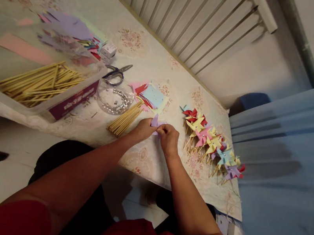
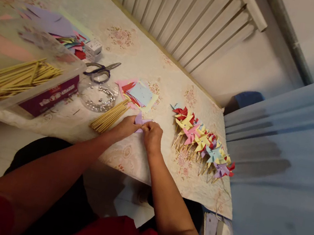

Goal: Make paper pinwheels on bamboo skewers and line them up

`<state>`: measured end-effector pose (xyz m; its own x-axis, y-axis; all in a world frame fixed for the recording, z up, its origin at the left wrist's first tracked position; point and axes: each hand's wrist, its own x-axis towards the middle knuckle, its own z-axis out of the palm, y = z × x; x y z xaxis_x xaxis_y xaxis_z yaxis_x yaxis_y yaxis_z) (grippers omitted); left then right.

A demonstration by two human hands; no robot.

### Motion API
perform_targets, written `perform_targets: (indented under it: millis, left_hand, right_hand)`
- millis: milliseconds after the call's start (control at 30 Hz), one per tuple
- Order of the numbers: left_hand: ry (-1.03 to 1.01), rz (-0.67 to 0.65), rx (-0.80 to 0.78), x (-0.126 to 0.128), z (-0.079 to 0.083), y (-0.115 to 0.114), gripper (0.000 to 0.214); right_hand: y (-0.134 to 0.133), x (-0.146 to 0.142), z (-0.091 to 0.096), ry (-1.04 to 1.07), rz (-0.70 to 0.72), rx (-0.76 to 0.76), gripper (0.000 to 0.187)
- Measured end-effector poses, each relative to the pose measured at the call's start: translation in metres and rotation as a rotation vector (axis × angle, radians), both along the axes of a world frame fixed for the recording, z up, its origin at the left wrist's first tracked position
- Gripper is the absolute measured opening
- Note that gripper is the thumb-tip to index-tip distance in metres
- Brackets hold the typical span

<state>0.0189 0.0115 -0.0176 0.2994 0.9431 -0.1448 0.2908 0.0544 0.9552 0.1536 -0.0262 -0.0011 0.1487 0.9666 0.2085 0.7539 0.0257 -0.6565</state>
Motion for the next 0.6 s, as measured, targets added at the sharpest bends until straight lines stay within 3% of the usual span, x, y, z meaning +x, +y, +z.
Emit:
perform_targets:
  millis: [100, 300, 500, 600]
  left_hand:
    - [-0.001, -0.005, -0.004, 0.001, -0.003, 0.001, 0.020]
    - [-0.029, -0.005, 0.003, 0.001, -0.009, 0.003, 0.023]
    - [-0.047, -0.001, -0.013, 0.002, -0.008, 0.003, 0.022]
    - [-0.066, 0.005, -0.019, 0.002, -0.009, 0.003, 0.023]
  right_hand:
    - [0.001, 0.003, 0.003, -0.110, 0.098, 0.057, 0.014]
    - [0.002, 0.000, -0.004, 0.166, -0.071, -0.086, 0.014]
    - [0.005, 0.011, 0.004, -0.112, 0.173, 0.040, 0.011]
    - [0.006, 0.010, 0.003, -0.012, 0.114, -0.003, 0.012]
